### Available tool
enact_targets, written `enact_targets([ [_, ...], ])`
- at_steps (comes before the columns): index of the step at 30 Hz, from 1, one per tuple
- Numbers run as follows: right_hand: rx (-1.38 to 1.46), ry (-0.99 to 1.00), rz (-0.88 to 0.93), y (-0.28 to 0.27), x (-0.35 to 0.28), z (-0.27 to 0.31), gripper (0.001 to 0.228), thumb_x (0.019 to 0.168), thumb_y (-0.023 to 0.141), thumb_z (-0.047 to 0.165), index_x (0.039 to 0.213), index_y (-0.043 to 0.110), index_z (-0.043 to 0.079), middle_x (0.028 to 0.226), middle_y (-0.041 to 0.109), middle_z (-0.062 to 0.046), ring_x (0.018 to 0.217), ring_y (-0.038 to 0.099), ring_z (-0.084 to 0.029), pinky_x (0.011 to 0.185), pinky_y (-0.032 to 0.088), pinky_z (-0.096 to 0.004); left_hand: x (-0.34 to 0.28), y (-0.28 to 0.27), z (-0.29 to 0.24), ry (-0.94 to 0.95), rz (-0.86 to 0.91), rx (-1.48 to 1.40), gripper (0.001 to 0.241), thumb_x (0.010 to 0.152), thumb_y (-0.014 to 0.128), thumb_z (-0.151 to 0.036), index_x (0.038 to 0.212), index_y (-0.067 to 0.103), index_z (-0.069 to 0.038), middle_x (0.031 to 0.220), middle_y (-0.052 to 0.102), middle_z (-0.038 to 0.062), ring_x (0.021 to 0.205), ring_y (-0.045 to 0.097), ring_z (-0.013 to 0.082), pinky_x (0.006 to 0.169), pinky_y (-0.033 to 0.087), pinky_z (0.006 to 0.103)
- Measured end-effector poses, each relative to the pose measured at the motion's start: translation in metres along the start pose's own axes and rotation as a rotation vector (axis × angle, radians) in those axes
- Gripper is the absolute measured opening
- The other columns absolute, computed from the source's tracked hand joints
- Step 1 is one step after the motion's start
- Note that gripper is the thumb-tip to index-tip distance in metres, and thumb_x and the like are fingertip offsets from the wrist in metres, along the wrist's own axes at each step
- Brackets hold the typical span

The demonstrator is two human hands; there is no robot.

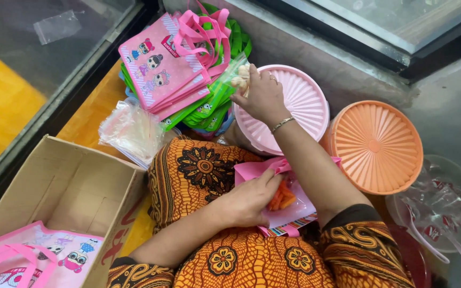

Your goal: The person is filling small pink gift bags with various snack items and other small goods.

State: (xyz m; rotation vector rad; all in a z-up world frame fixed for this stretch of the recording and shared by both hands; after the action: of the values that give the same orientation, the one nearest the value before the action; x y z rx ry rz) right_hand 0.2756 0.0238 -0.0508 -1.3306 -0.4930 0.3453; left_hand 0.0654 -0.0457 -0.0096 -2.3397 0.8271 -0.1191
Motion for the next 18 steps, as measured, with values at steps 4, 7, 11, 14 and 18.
enact_targets([
  [4, 0.012, 0.047, -0.039, 0.012, 0.006, -0.012, 0.046, 0.075, 0.052, 0.038, 0.110, 0.045, 0.009, 0.086, 0.051, -0.010, 0.082, 0.056, -0.035, 0.070, 0.044, -0.044, -0.002, 0.000, 0.005, 0.008, -0.010, 0.012, 0.095, 0.046, 0.080, -0.015, 0.120, 0.026, 0.011, 0.106, 0.036, 0.025, 0.085, 0.053, 0.0494, 0.074, 0.047, 0.0537],
  [7, 0.252, 0.112, -0.096, 0.003, 0.010, -0.046, 0.029, 0.073, 0.054, 0.033, 0.096, 0.056, 0.016, 0.078, 0.056, -0.007, 0.076, 0.060, -0.032, 0.067, 0.046, -0.041, -0.001, -0.004, 0.007, 0.017, -0.014, 0.005, 0.096, 0.047, 0.079, -0.015, 0.121, 0.024, 0.011, 0.107, 0.036, 0.026, 0.085, 0.052, 0.0499, 0.074, 0.047, 0.0542],
  [11, 1.252, 0.279, -0.104, -0.075, -0.034, -0.073, 0.015, 0.075, 0.064, 0.011, 0.088, 0.059, 0.013, 0.078, 0.059, 0.001, 0.073, 0.058, -0.011, 0.067, 0.049, -0.024, -0.004, -0.014, 0.006, -0.001, -0.026, -0.019, 0.101, 0.048, 0.080, -0.014, 0.125, 0.020, 0.011, 0.109, 0.035, 0.027, 0.087, 0.052, 0.0506, 0.075, 0.046, 0.0556],
  [14, 1.298, 0.267, -0.152, -0.149, -0.102, -0.072, 0.023, 0.071, 0.067, 0.005, 0.091, 0.057, 0.008, 0.082, 0.056, 0.001, 0.073, 0.055, -0.008, 0.068, 0.045, -0.020, -0.003, -0.025, 0.002, -0.021, -0.026, -0.041, 0.101, 0.047, 0.081, -0.014, 0.124, 0.020, 0.013, 0.111, 0.035, 0.030, 0.088, 0.051, 0.0522, 0.076, 0.045, 0.0569],
  [18, 1.284, -0.062, 0.188, -0.169, -0.161, -0.035, 0.023, 0.069, 0.058, 0.003, 0.092, 0.059, 0.001, 0.087, 0.054, -0.009, 0.069, 0.053, -0.011, 0.056, 0.047, -0.016, -0.001, -0.025, 0.014, 0.026, -0.176, -0.042, 0.101, 0.039, 0.080, -0.012, 0.122, 0.025, 0.006, 0.127, 0.030, 0.027, 0.101, 0.046, 0.0383, 0.081, 0.043, 0.0380],
])
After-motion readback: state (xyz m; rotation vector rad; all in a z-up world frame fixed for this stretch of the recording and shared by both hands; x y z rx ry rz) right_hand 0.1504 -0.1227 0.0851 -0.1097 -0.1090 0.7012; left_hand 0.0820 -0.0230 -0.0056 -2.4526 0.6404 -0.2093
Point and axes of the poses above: each hand's wrist, its own x-axis towards the middle knuckle, its own y-axis out of the palm, z = x × y, the point moved 10 cm from there along x, towards the middle knuckle
